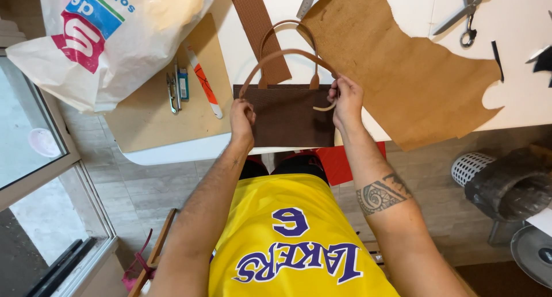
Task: Sewing leather handles onto a bag panel and applying glue to secure them.
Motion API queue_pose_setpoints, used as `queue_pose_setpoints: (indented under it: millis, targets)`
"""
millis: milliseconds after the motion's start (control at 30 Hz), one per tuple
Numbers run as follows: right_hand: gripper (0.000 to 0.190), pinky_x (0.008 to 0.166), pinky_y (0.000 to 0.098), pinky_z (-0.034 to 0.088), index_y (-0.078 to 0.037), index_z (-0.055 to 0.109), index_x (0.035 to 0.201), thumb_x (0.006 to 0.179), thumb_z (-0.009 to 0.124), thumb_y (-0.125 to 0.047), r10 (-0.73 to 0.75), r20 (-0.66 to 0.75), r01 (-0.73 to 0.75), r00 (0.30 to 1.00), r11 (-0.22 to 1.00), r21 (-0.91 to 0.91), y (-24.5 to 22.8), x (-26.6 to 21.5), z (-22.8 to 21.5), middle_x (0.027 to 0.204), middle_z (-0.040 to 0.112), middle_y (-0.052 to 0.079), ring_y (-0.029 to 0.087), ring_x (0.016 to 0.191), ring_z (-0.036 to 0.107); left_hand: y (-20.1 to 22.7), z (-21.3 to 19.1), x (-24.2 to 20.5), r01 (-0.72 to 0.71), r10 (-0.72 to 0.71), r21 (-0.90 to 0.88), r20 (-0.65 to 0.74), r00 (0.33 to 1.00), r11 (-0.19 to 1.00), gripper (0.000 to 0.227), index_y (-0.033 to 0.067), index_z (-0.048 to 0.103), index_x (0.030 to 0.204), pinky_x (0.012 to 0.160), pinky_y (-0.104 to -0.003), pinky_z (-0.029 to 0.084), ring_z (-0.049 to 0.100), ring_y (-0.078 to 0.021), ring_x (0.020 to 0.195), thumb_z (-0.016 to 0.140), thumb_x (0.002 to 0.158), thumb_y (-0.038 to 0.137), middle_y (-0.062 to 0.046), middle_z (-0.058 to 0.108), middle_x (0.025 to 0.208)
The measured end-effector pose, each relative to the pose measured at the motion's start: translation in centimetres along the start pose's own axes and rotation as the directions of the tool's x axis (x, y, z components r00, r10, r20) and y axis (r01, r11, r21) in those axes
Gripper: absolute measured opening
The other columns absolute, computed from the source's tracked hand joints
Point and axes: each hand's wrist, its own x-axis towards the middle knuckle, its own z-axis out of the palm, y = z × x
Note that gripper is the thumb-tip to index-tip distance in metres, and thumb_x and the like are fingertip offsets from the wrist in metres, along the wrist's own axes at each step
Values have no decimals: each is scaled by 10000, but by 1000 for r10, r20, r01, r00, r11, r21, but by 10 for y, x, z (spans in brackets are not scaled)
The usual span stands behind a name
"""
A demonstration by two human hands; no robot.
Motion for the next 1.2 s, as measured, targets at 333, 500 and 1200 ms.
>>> queue_pose_setpoints:
  millis: [333, 500, 1200]
  targets:
    - [392, 617, 374, 706, 29, 561, 1381, 1005, 621, -63, 91, 130, -96, 987, 995, 29, -8, -20, 1, 843, 720, 127, 176, 637, 739, 22, 14, -4, -222, 188, 310, 135, 973, 925, 150, 114, 763, 1001, 749, -231, 527, 641, -83, 847, 823, 877, 54, 10, 722, 878]
    - [251, 616, 273, 662, 17, 667, 1209, 961, 638, -7, 38, 185, -34, 982, 999, -27, 17, -17, 4, 833, 728, 126, 140, 652, 724, 32, 29, -14, -167, 111, 102, 409, 906, 981, 405, 72, 686, 1187, 782, -245, 608, 726, -134, 865, 744, 834, -120, -53, 706, 957]
    - [98, 560, 271, 584, 39, 658, 1082, 991, 659, 4, -242, 222, 292, 944, 928, -233, -31, -25, -29, 821, 718, 182, 168, 597, 684, 124, 31, 11, -448, 351, 290, 331, 876, 846, 128, 20, 761, 1059, 399, -232, 486, 622, -137, 468, 648, 999, 9, -82, 609, 581]
